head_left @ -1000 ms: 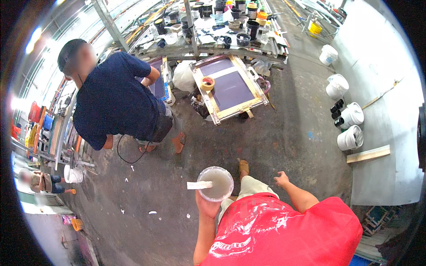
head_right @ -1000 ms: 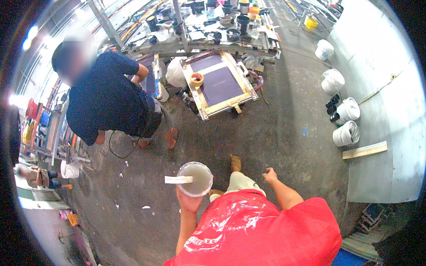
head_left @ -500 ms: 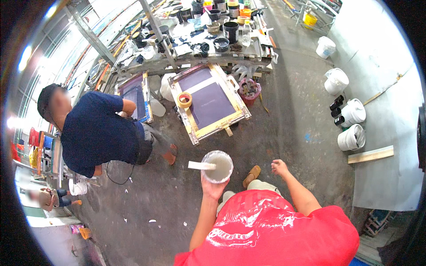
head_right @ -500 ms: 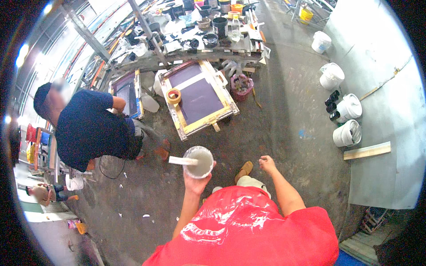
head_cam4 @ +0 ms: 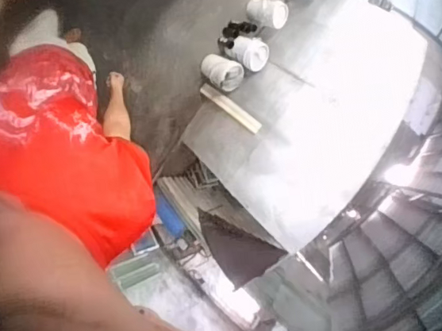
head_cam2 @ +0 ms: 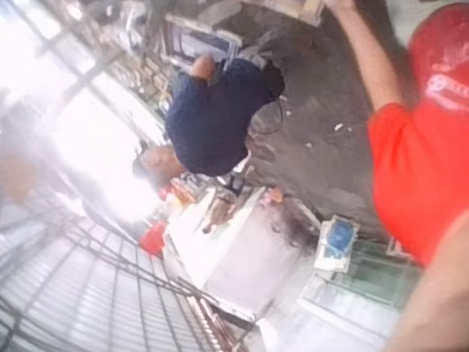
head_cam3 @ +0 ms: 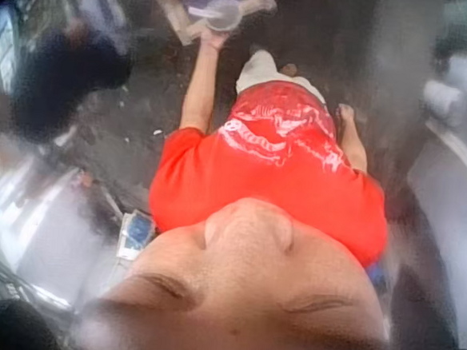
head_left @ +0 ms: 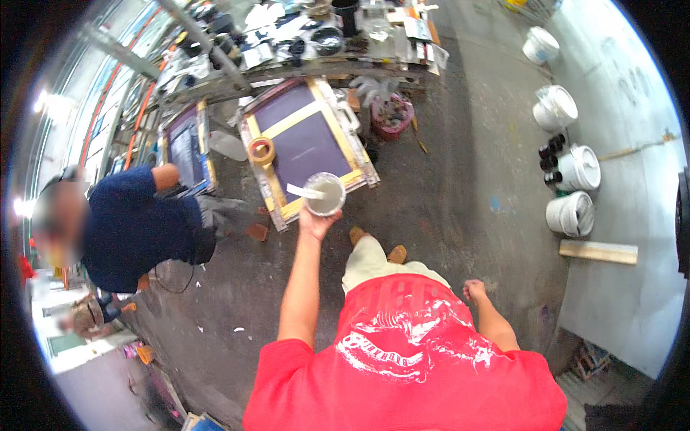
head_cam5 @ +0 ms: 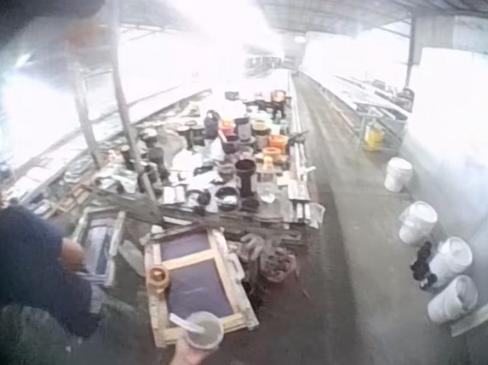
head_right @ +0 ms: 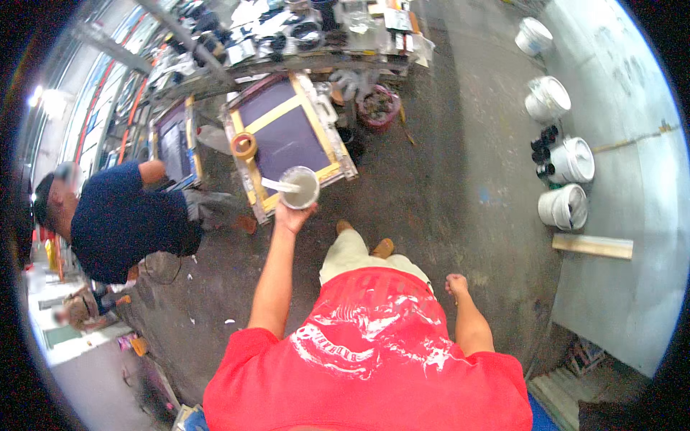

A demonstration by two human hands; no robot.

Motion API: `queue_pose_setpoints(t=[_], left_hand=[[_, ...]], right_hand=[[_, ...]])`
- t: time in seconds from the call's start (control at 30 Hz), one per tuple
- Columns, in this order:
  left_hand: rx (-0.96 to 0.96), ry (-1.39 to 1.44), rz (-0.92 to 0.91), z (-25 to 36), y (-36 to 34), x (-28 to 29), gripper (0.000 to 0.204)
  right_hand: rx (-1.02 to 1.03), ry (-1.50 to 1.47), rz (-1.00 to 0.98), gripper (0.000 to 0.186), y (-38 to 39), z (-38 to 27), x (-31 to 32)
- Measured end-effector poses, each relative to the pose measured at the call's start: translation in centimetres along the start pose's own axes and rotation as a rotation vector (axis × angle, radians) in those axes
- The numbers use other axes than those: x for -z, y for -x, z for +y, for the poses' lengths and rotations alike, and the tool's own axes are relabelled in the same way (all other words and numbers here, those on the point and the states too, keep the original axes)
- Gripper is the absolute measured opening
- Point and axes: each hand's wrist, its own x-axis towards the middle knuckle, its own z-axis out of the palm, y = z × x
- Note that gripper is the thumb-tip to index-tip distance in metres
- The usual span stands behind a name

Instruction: The person applies masking tape to the edges of a screen printing frame to seal the mesh. They then pick up a container of white paste and use a cloth to wipe the rim of the container.

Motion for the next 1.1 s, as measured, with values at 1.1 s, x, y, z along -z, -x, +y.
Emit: queue_pose_setpoints(t=[1.1], left_hand=[[-0.347,-0.323,0.852,2.5,-4.9,-3.1,0.077]], right_hand=[[1.940,0.648,-0.654,0.034,18.8,-111.7,-19.3]])
